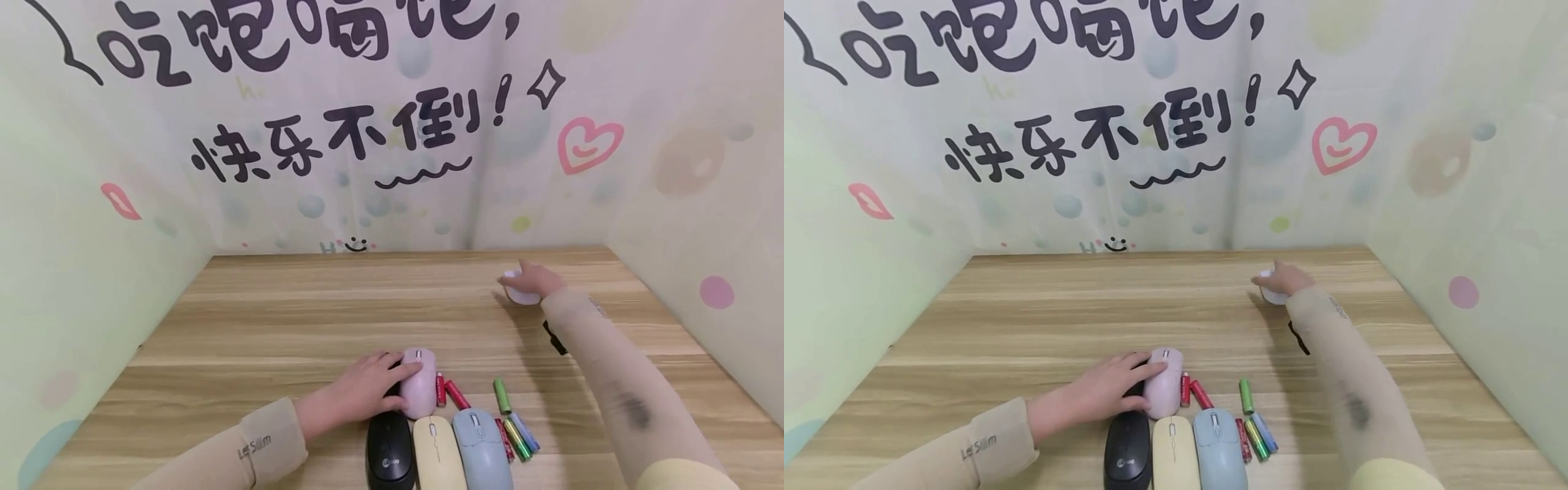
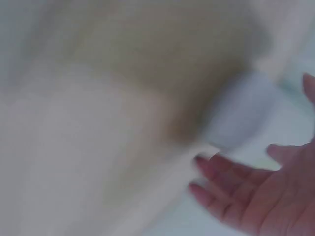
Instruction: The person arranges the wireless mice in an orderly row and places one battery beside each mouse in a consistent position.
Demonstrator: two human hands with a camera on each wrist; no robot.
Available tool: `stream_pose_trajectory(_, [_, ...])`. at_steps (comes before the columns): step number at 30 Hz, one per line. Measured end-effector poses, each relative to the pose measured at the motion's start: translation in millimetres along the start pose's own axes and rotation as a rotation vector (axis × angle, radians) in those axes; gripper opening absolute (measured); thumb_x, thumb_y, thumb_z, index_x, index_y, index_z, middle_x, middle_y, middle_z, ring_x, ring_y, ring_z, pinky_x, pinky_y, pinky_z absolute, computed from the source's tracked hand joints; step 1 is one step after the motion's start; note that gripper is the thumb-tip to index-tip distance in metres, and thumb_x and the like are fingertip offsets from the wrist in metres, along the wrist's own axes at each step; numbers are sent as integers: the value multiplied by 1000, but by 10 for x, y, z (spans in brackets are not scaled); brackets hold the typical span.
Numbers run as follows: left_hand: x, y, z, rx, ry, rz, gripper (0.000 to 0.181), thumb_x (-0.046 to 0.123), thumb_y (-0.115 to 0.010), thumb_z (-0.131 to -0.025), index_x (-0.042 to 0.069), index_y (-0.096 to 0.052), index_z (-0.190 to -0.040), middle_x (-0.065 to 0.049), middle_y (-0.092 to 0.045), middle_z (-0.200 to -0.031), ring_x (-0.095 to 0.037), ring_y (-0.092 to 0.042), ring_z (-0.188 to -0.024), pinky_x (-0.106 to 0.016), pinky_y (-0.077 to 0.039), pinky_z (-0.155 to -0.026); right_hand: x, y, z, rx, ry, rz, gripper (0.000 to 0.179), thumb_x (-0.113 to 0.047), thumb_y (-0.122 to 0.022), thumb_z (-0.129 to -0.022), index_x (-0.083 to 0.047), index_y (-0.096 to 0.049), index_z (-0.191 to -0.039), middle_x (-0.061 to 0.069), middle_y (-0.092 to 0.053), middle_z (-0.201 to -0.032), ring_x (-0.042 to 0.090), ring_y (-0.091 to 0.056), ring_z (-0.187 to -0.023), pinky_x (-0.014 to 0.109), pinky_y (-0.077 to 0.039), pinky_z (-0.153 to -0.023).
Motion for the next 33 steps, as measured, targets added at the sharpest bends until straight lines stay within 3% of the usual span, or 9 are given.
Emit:
stream_pose_trajectory(3, [-1, 2, -6, 1, -4, -6, 58, 42, -60, -85, 22, -44, -136, -13, -47, -133, -32, -48, -118, -44, -38, -96, -182, 217, 69, 22, 28, -26, 85, -49, -42, -91, 12, -9, -141, 39, -25, -137, 52, -31, -123, 56, -30, -98])
stream_pose_trajectory(6, [-4, -11, -2, -7, -1, -14, 58, 43, -59, -85, 23, -43, -137, -13, -47, -134, -32, -48, -118, -45, -38, -97, -448, 386, 182, 80, 80, -24, 79, -47, -41, -93, 8, -11, -142, 36, -32, -136, 49, -35, -122, 56, -30, -98])
stream_pose_trajectory(9, [-1, -17, 7, -12, 1, -11, 58, 44, -58, -86, 24, -42, -138, -13, -47, -134, -32, -47, -119, -45, -38, -97, -775, 410, 400, 153, 164, -15, 70, -44, -43, -93, 4, -24, -141, 31, -44, -130, 45, -45, -115, 55, -35, -94])
stream_pose_trajectory(12, [-1, -21, 10, -11, 2, -7, 58, 44, -58, -85, 24, -42, -137, -13, -47, -135, -32, -47, -119, -45, -38, -97, -1116, 215, 689, 165, 273, -38, 60, -40, -47, -93, 2, -37, -135, 26, -55, -118, 39, -56, -102, 50, -44, -86])
stream_pose_trajectory(15, [5, -7, 8, -2, -7, -9, 58, 44, -59, -85, 23, -43, -137, -13, -47, -134, -32, -48, -118, -45, -39, -96, -1428, -138, 975, 108, 362, -17, 53, -36, -52, -92, 0, -45, -130, 20, -62, -107, 30, -62, -90, 44, -49, -77])
stream_pose_trajectory(21, [-6, 22, 5, 3, -27, 5, 63, 45, -59, -84, 18, -41, -138, -14, -47, -133, -31, -47, -119, -45, -39, -96, -1848, -743, 1368, -23, 418, 124, 55, -42, -57, -87, -5, -50, -127, 16, -61, -111, 27, -60, -96, 43, -48, -79])
stream_pose_trajectory(27, [-151, 4, 8, -6, 40, 51, 76, 52, -60, -81, 5, -40, -137, -17, -46, -132, -32, -46, -120, -43, -39, -96, -1989, -957, 1410, -50, 392, 210, 67, -53, -58, -82, -3, -49, -126, 13, -62, -98, 22, -60, -85, 36, -47, -71])
stream_pose_trajectory(33, [-226, -24, 1, -17, 96, 14, 75, 58, -63, -75, 2, -51, -123, -14, -53, -117, -27, -56, -101, -39, -46, -85, -2017, -1086, 1330, -112, 305, 165, 66, -62, -54, -80, -9, -50, -119, 6, -61, -89, 17, -55, -73, 33, -43, -61])
Point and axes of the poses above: each hand's wrist, its own z-axis away from the middle knuckle, its own y-axis out of the back of the hand, x = y × z, the point moved 10 cm from there along -z, towards the middle knuckle
